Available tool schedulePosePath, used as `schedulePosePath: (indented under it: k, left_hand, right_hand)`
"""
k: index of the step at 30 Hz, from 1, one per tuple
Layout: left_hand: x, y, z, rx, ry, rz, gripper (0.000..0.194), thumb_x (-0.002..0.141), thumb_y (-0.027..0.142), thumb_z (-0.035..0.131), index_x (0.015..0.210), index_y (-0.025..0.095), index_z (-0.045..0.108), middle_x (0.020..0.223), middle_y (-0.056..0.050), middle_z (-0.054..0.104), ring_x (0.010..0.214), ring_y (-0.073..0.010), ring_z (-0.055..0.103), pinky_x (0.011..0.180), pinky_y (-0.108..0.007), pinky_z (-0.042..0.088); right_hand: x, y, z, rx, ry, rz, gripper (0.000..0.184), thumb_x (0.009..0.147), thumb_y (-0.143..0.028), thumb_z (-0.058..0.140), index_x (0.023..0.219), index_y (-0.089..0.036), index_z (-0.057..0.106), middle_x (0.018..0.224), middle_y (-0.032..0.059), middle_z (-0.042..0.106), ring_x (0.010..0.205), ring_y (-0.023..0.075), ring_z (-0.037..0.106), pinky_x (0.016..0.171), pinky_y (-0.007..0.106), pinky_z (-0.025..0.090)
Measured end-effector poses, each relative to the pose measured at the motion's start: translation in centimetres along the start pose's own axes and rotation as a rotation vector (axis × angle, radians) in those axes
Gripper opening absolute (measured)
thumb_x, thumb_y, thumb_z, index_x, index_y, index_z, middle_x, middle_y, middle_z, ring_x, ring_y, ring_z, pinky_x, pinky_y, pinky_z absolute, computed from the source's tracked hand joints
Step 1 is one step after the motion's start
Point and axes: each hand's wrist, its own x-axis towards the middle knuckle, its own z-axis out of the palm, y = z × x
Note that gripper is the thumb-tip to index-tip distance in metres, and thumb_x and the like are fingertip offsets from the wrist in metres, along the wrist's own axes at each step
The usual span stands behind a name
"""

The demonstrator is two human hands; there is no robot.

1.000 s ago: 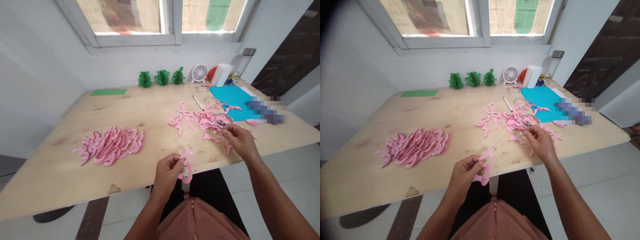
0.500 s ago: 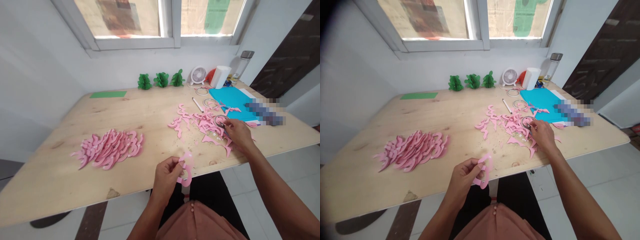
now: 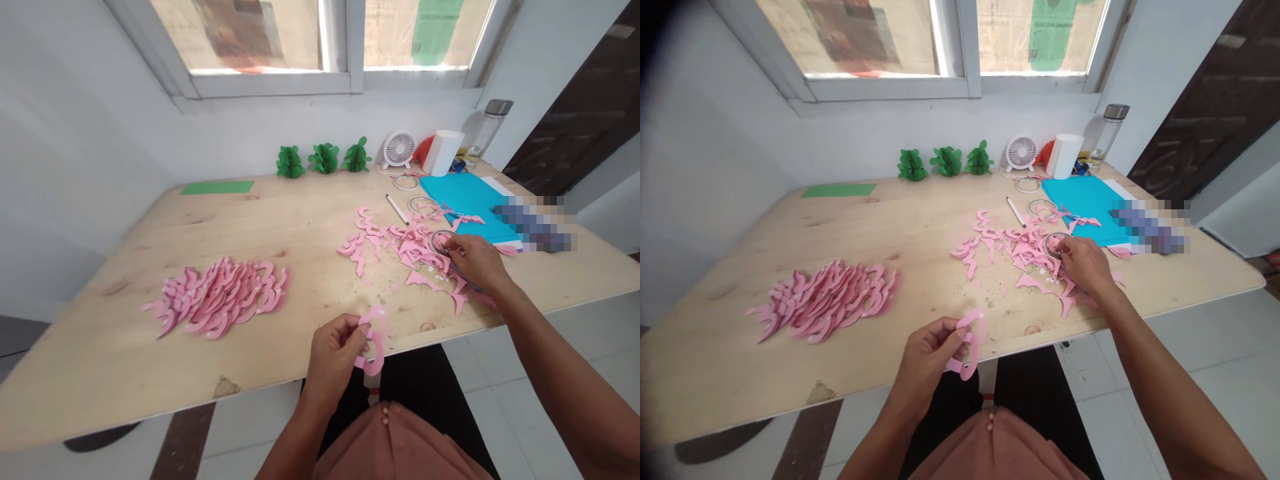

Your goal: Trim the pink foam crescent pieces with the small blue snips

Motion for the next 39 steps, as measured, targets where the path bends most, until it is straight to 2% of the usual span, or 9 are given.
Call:
schedulePosePath:
  k: [10, 16, 24, 31, 39]
  left_hand:
    - [-0.1, 0.2, 0.1, -0.003, -0.001, 0.001, 0.016, 0.071, 0.029, 0.065, 0.066, 0.014, 0.065, 0.051, 0.001, 0.058, 0.049, -0.0105, 0.053, 0.050, -0.020, 0.044]
    - [-0.1, 0.2, 0.1, 0.007, 0.009, 0.001, 0.016, 0.070, 0.029, 0.066, 0.064, 0.015, 0.065, 0.051, 0.001, 0.058, 0.048, -0.0099, 0.051, 0.049, -0.020, 0.043]
    - [-0.1, 0.1, 0.1, 0.011, 0.005, -0.006, 0.018, 0.070, 0.032, 0.067, 0.064, 0.015, 0.065, 0.051, 0.000, 0.058, 0.047, -0.0106, 0.051, 0.047, -0.021, 0.043]
    - [-0.7, 1.2, 0.3, 0.004, 0.013, -0.040, 0.015, 0.072, 0.028, 0.065, 0.066, 0.015, 0.064, 0.053, 0.000, 0.058, 0.051, -0.0107, 0.052, 0.051, -0.021, 0.043]
    - [-0.5, 0.9, 0.2, 0.005, 0.004, -0.040, 0.015, 0.070, 0.029, 0.066, 0.064, 0.015, 0.064, 0.052, 0.001, 0.058, 0.050, -0.0108, 0.052, 0.050, -0.021, 0.043]
  right_hand:
    - [0.1, 0.0, -0.2, -0.055, -0.044, -0.020, 0.018, 0.078, -0.019, 0.050, 0.085, -0.022, 0.066, 0.087, 0.0073, 0.069, 0.080, 0.0244, 0.055, 0.058, 0.031, 0.031]
    - [0.2, -0.1, -0.3, -0.057, -0.058, -0.023, 0.018, 0.079, -0.019, 0.049, 0.084, -0.022, 0.065, 0.087, 0.0068, 0.068, 0.081, 0.0240, 0.055, 0.057, 0.031, 0.032]
    - [0.1, -0.2, -0.4, -0.047, -0.042, -0.012, 0.020, 0.078, -0.019, 0.049, 0.089, -0.022, 0.065, 0.087, 0.0067, 0.069, 0.081, 0.0248, 0.057, 0.058, 0.031, 0.033]
    - [-0.1, -0.2, -0.3, -0.035, -0.024, -0.034, 0.016, 0.078, -0.019, 0.049, 0.084, -0.021, 0.063, 0.085, 0.0062, 0.069, 0.076, 0.0231, 0.057, 0.057, 0.030, 0.033]
    - [-0.8, -0.4, -0.1, -0.030, 0.017, -0.061, 0.019, 0.081, -0.020, 0.045, 0.084, -0.021, 0.064, 0.077, 0.0074, 0.065, 0.074, 0.0234, 0.056, 0.056, 0.030, 0.030]
